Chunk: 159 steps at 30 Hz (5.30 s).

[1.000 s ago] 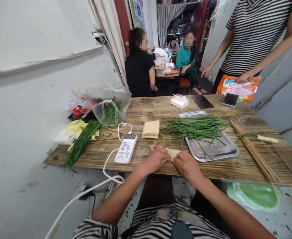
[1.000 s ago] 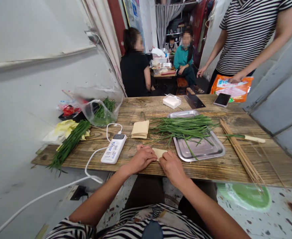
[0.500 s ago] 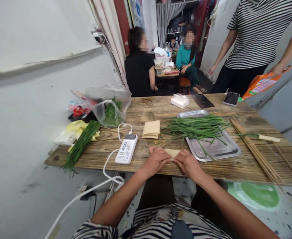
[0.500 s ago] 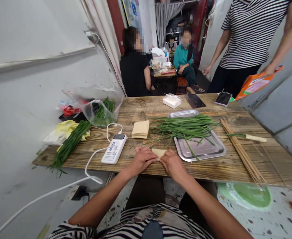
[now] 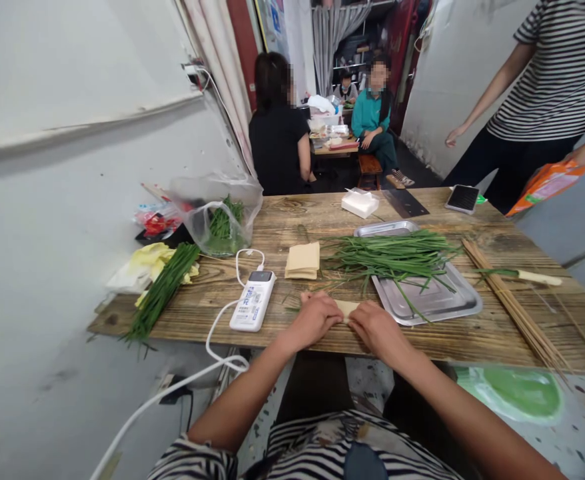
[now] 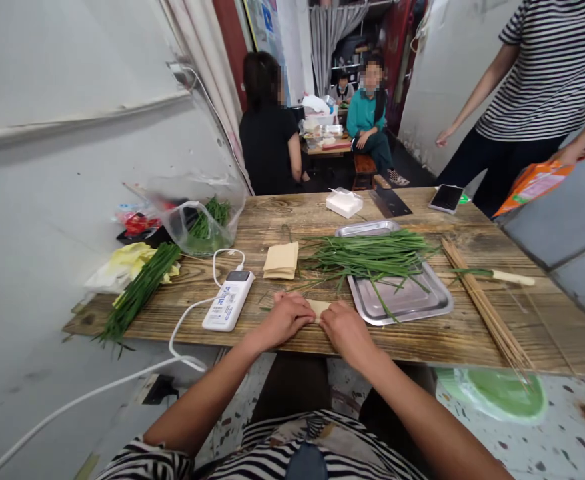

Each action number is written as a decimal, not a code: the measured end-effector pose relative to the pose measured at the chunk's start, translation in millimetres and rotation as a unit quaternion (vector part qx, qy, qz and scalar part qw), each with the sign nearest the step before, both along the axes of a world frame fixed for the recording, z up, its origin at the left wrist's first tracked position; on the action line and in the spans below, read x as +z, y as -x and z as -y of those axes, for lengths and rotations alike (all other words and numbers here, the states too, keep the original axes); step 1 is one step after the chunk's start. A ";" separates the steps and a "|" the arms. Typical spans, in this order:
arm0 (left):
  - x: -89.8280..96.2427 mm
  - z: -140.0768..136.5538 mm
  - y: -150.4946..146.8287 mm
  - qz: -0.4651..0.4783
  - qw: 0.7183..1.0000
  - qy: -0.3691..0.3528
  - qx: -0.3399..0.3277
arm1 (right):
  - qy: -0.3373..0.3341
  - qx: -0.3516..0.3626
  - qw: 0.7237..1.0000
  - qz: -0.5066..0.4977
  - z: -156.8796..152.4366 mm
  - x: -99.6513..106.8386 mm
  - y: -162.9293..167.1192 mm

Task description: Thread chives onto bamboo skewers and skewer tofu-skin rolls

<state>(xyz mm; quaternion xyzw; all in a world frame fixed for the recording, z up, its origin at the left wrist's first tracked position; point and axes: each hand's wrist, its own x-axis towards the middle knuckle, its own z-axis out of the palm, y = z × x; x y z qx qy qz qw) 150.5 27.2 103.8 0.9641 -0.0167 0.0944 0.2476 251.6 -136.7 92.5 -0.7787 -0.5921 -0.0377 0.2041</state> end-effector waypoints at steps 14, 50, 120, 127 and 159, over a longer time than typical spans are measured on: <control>-1.2 5.8 5.6 0.028 0.998 -0.003 0.058 | -0.008 0.039 0.995 0.088 3.9 -4.1 5.1; -8.4 2.7 4.8 0.085 0.994 -0.072 0.003 | 0.011 0.024 0.999 0.044 -4.8 -8.2 -6.3; -11.3 2.0 -9.1 0.066 0.987 -0.147 0.006 | 0.028 0.013 0.996 0.080 -12.1 -1.2 -23.3; 2.7 0.5 -18.7 0.016 0.991 -0.131 -0.007 | -0.005 0.000 0.991 0.136 -4.3 -9.8 -11.4; -21.2 -6.0 -22.0 0.171 0.979 -0.093 -0.065 | 0.035 -0.443 0.891 0.091 260.6 11.1 -108.3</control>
